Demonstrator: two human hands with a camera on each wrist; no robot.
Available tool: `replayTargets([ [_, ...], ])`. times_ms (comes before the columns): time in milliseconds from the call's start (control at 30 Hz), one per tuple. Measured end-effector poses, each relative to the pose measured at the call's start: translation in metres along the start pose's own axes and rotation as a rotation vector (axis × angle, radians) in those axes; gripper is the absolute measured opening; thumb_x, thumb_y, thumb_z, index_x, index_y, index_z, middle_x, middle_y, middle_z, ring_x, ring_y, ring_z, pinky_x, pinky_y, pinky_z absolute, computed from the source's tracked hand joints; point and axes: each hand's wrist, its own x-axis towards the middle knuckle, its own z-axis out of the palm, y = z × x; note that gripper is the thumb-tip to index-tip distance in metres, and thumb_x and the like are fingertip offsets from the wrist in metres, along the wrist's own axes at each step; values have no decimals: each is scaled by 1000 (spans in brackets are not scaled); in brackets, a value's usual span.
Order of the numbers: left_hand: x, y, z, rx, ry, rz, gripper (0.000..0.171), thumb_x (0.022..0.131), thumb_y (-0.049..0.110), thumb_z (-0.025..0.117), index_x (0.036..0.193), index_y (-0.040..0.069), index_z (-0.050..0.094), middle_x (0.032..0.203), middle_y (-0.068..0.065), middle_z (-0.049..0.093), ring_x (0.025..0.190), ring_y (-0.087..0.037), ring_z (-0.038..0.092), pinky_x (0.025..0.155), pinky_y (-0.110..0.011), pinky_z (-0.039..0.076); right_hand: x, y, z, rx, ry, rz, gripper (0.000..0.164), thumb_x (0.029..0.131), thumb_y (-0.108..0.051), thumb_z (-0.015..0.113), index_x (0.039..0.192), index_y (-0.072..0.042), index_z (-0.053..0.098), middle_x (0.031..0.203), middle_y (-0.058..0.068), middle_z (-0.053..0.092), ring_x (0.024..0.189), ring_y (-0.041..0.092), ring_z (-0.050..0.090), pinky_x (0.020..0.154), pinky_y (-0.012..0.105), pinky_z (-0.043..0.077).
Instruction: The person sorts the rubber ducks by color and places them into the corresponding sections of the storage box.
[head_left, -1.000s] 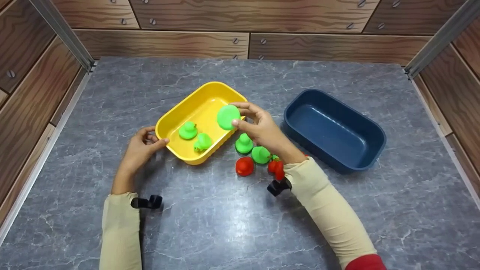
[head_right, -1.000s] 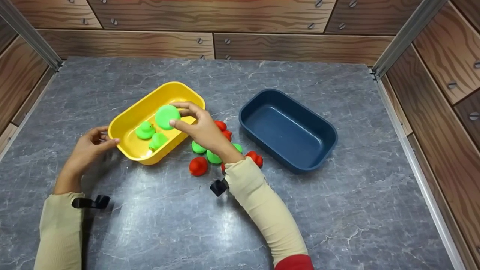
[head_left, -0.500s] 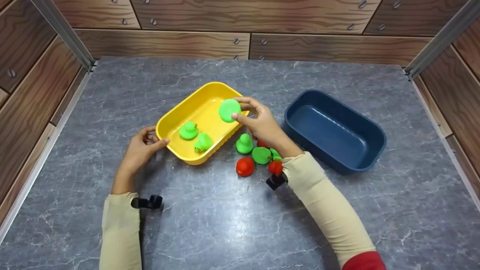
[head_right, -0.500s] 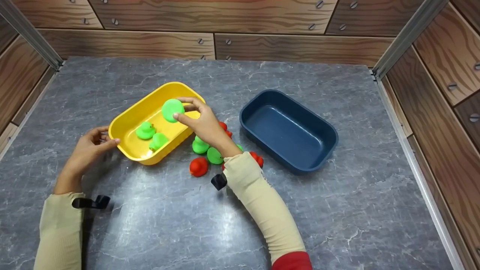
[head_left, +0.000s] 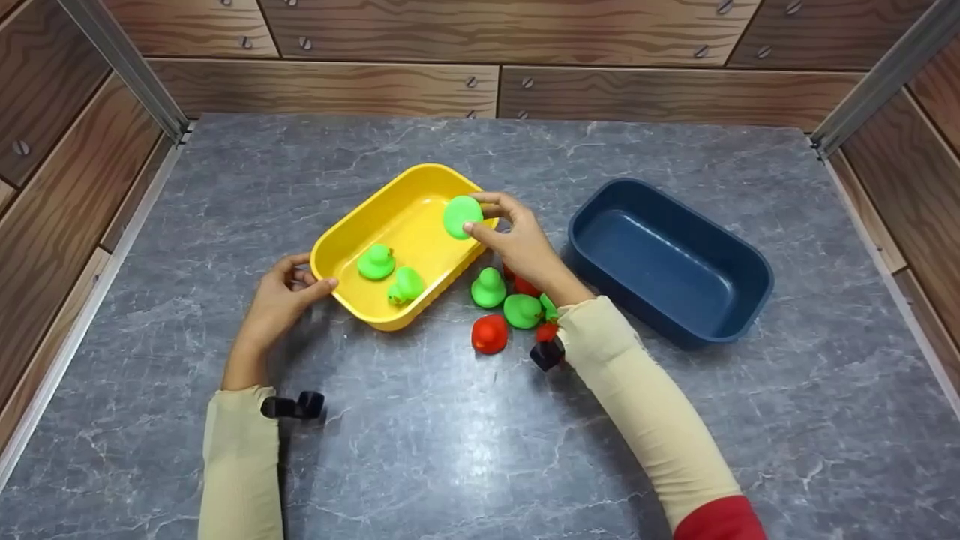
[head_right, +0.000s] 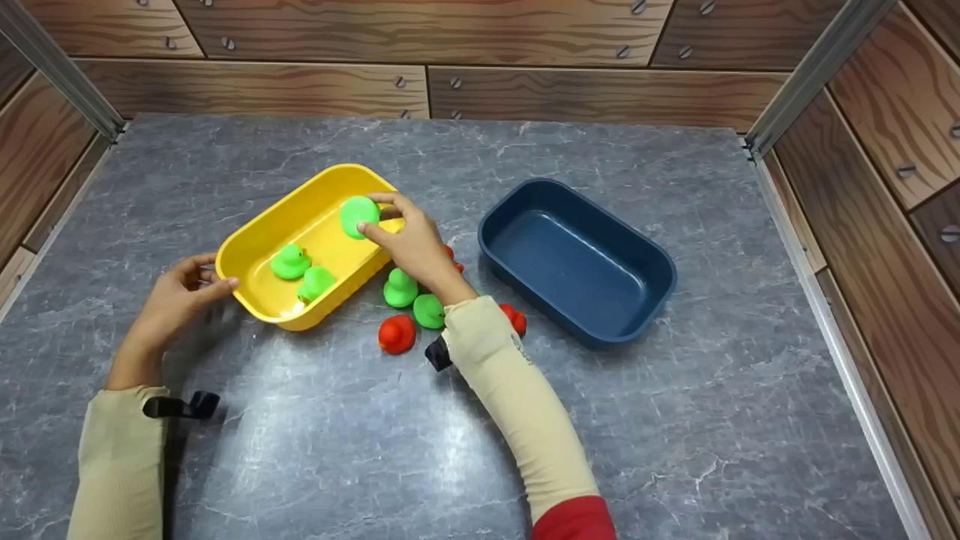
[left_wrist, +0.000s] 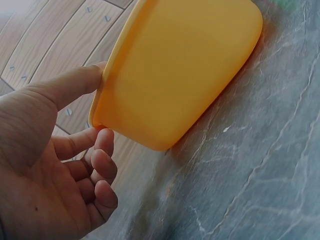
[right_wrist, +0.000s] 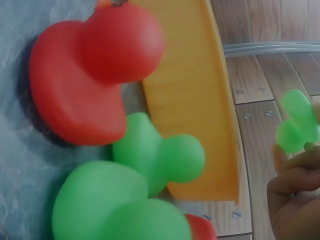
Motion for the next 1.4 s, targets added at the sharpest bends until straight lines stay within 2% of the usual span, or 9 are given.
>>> replayTargets([
  [200,2,-2,-1,3,-2,7,60,87,24,71,136,-2,45,90,2,51,73,-3,48,64,-15,41,6,6,4,-28,25,4,43,90,-25,67,131,-17,56,123,9,59,116,20,53,83,30,49],
  [400,2,-3,0,3,0,7,60,87,24,71,135,-2,46,90,2,51,72,-3,47,63,-16,41,11,9,12,-68,58,-16,42,89,-24,69,129,-15,58,120,9,62,111,20,54,83,28,42],
  [533,1,-3,0,3,-2,1,60,87,24,71,135,-2,46,90,2,51,71,-3,47,61,-16,41,14,10,19,-103,51,7,43,89,-26,69,129,-17,57,120,10,62,109,22,55,78,28,45],
  [800,1,-1,0,-10,-5,-4,62,87,22,71,137,-2,44,89,3,51,72,-2,48,63,-15,40,16,11,29,-126,36,21,45,88,-26,70,130,-15,57,118,14,60,113,25,54,87,32,46],
  [1000,1,1,-1,-1,0,-11,62,87,23,71,137,-2,44,90,2,50,72,-3,47,62,-15,41,16,12,33,-151,34,29,45,88,-26,71,129,-14,57,119,14,61,111,23,55,80,28,47],
  [1267,1,0,0,-18,3,-7,61,87,22,71,136,-2,45,89,2,50,71,-2,47,60,-15,41,17,16,33,-185,51,28,45,87,-25,72,128,-13,58,120,14,62,112,24,56,78,28,49],
  [1400,2,-1,0,-20,4,0,60,87,22,71,136,-2,45,88,3,51,69,-2,47,60,-16,41,17,18,34,-209,50,29,46,87,-26,72,129,-13,58,120,15,62,103,24,58,74,26,49],
])
